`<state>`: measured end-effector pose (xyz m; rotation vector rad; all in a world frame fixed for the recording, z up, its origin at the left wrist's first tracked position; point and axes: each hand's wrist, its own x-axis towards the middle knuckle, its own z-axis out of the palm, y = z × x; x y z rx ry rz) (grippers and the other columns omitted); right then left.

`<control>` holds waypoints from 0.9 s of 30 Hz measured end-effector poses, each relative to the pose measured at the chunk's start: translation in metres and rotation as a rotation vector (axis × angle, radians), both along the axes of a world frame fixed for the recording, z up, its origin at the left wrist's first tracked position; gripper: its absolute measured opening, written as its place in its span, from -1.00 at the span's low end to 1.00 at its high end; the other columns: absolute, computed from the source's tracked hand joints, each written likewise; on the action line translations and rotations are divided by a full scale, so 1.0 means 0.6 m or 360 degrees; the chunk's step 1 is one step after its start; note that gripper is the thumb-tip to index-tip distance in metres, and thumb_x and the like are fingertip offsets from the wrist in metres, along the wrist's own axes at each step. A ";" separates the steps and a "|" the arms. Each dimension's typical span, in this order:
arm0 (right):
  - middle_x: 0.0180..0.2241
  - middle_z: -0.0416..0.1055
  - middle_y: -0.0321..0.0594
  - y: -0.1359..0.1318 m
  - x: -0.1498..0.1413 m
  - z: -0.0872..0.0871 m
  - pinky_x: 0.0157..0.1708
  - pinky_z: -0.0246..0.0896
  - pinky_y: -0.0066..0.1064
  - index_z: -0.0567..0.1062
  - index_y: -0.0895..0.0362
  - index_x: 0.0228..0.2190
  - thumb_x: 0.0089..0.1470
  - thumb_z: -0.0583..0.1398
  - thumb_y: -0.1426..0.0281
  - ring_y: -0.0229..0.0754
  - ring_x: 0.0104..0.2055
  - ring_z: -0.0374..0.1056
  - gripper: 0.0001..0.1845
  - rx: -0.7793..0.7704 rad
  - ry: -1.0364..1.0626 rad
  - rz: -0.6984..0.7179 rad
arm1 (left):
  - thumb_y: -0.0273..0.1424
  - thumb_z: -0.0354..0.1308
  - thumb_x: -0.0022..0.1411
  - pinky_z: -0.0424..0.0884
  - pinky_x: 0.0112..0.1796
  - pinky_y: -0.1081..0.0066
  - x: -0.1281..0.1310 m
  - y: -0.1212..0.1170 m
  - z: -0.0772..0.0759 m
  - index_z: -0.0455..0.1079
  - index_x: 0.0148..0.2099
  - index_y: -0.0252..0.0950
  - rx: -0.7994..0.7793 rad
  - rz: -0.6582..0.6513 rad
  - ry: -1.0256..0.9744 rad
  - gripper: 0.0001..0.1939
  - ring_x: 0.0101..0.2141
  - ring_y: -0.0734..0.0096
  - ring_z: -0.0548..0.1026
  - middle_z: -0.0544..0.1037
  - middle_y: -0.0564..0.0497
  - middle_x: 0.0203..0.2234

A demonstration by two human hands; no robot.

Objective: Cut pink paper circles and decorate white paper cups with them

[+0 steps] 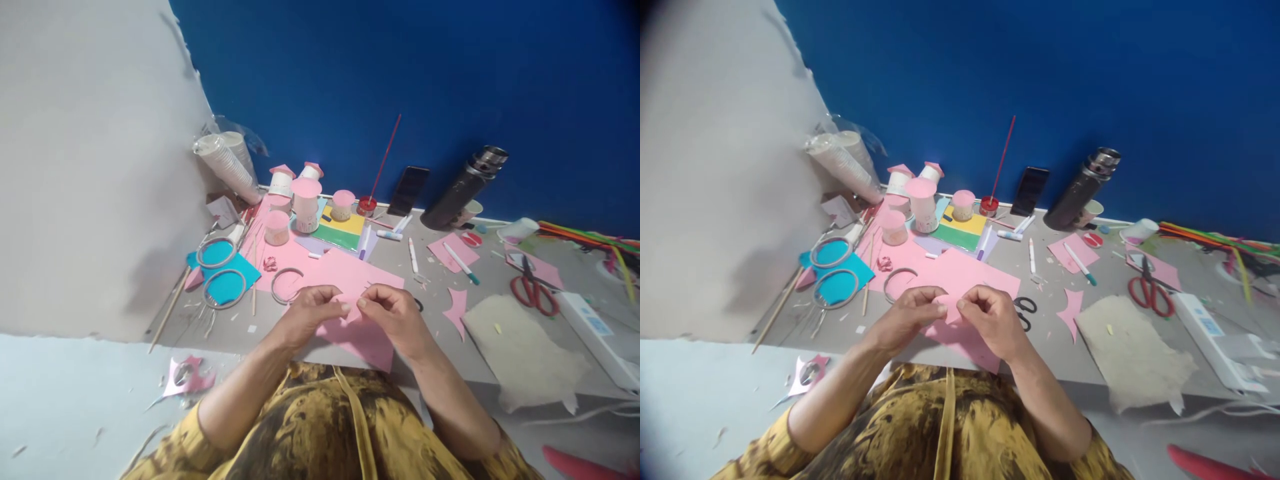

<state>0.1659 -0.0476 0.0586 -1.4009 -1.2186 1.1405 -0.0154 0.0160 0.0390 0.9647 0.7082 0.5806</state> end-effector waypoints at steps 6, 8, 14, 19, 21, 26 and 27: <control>-0.52 0.48 -0.30 -0.005 0.005 0.002 -0.43 0.20 -0.44 0.50 0.12 -0.52 0.14 0.27 0.27 -0.24 -0.47 0.33 -0.75 0.0015 -0.0186 0.0039 | -0.26 0.47 -0.02 0.15 -0.49 0.50 0.007 0.002 -0.002 0.53 -0.46 -0.34 0.0115 0.0032 0.0091 -0.73 -0.57 0.55 0.30 0.50 0.05 -0.59; -0.52 0.46 -0.32 -0.009 0.009 -0.001 -0.49 0.15 -0.45 0.53 0.11 -0.46 0.16 0.27 0.24 -0.26 -0.50 0.29 -0.76 0.0017 -0.0259 0.0020 | -0.26 0.47 0.00 0.15 -0.48 0.50 0.005 0.003 0.000 0.54 -0.48 -0.34 0.0212 0.0077 0.0118 -0.73 -0.57 0.56 0.27 0.46 0.08 -0.62; -0.40 0.47 -0.28 -0.017 0.009 -0.007 -0.46 0.15 -0.43 0.52 0.09 -0.42 0.15 0.30 0.37 -0.28 -0.48 0.22 -0.89 0.0395 -0.0610 -0.0129 | -0.31 0.46 0.03 0.20 -0.42 0.47 0.005 0.001 -0.004 0.55 -0.49 -0.33 0.0423 0.0335 0.0168 -0.78 -0.50 0.51 0.34 0.49 0.05 -0.56; -0.27 0.50 -0.18 -0.017 0.009 0.000 -0.36 0.26 -0.41 0.54 0.09 -0.33 0.23 0.27 0.38 -0.22 -0.31 0.39 -0.93 0.0714 -0.0666 -0.0014 | -0.35 0.45 0.06 0.28 -0.39 0.44 0.005 0.001 -0.013 0.59 -0.46 -0.30 0.0480 0.0357 0.0062 -0.84 -0.46 0.45 0.43 0.56 0.00 -0.47; -0.26 0.50 -0.18 -0.018 0.012 0.003 -0.36 0.28 -0.41 0.55 0.08 -0.28 0.24 0.28 0.38 -0.20 -0.28 0.41 -0.96 0.0748 -0.0689 -0.0004 | -0.36 0.46 0.06 0.33 -0.33 0.42 0.005 0.001 -0.014 0.61 -0.45 -0.27 0.0601 0.0385 0.0016 -0.87 -0.40 0.40 0.48 0.57 0.00 -0.45; -0.21 0.50 -0.13 -0.018 0.015 0.013 -0.19 0.33 -0.32 0.54 0.10 -0.19 0.21 0.27 0.48 -0.12 -0.17 0.42 -0.89 0.0906 -0.1041 -0.0008 | -0.37 0.40 0.17 0.36 -0.20 0.34 0.003 -0.001 -0.005 0.62 -0.38 -0.25 0.1309 0.0388 0.0199 -0.90 -0.29 0.31 0.50 0.55 -0.02 -0.45; -0.22 0.50 -0.12 -0.018 0.014 0.016 -0.16 0.32 -0.29 0.54 0.11 -0.22 0.21 0.26 0.50 -0.10 -0.15 0.41 -0.90 0.0940 -0.1170 0.0027 | -0.36 0.38 0.20 0.35 -0.19 0.32 0.003 0.000 -0.001 0.61 -0.38 -0.25 0.1480 0.0328 0.0258 -0.89 -0.28 0.29 0.49 0.55 -0.02 -0.45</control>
